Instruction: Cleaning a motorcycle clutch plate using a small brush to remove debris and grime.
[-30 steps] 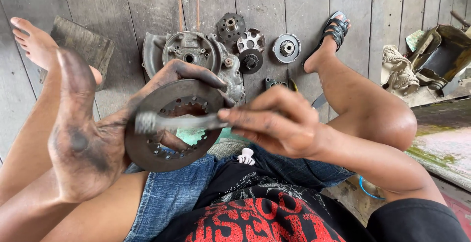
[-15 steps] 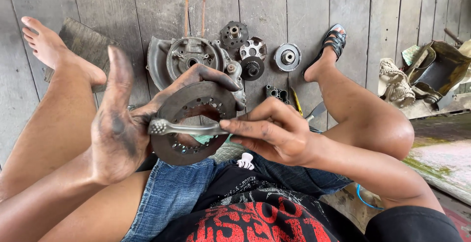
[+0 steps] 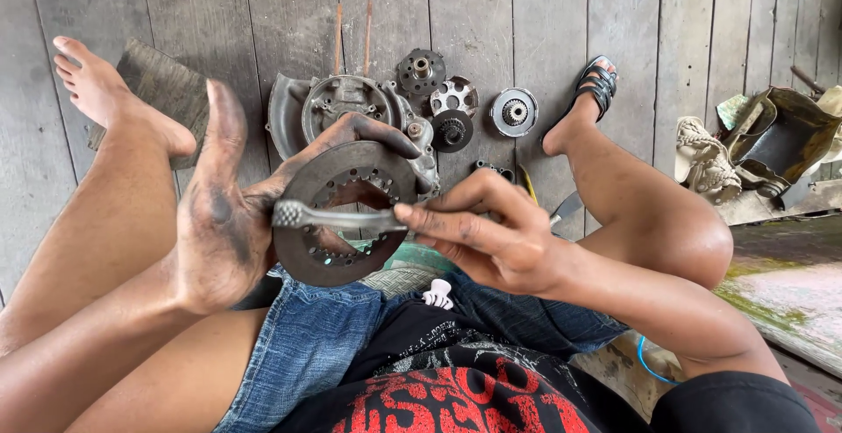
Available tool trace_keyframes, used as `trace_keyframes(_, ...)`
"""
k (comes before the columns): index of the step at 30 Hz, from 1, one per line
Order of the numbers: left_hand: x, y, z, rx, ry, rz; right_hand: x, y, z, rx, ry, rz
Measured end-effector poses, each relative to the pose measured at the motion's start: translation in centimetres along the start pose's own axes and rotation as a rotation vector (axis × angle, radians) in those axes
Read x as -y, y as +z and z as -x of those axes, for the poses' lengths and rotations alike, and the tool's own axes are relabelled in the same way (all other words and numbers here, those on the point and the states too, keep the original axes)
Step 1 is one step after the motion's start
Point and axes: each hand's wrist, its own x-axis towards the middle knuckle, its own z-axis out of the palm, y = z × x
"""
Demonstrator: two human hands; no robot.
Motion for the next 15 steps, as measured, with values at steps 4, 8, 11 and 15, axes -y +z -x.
trace_keyframes(4,2.0,-3.3,1.1,-0.041,0.174,0.139,-0.4,-0.3,-0.8,-0.110,0.012,0.042)
trace_keyframes(8,-0.6,0.3,0.3,-0.015,0.050,0.112,-0.7,0.6,-0.4,-0.095,-0.026,0.002)
trace_keyframes(11,-0.4,0.0,0.2,0.080,0.006,0.162,0.5,0.3,-0.9,-0.031,-0.033,0.013)
trace_keyframes(15,-0.4,-0.5,0.4,0.139,0.015,0.234,-1.5,-0.5,-1.1,-0.128,-0.068,0.088)
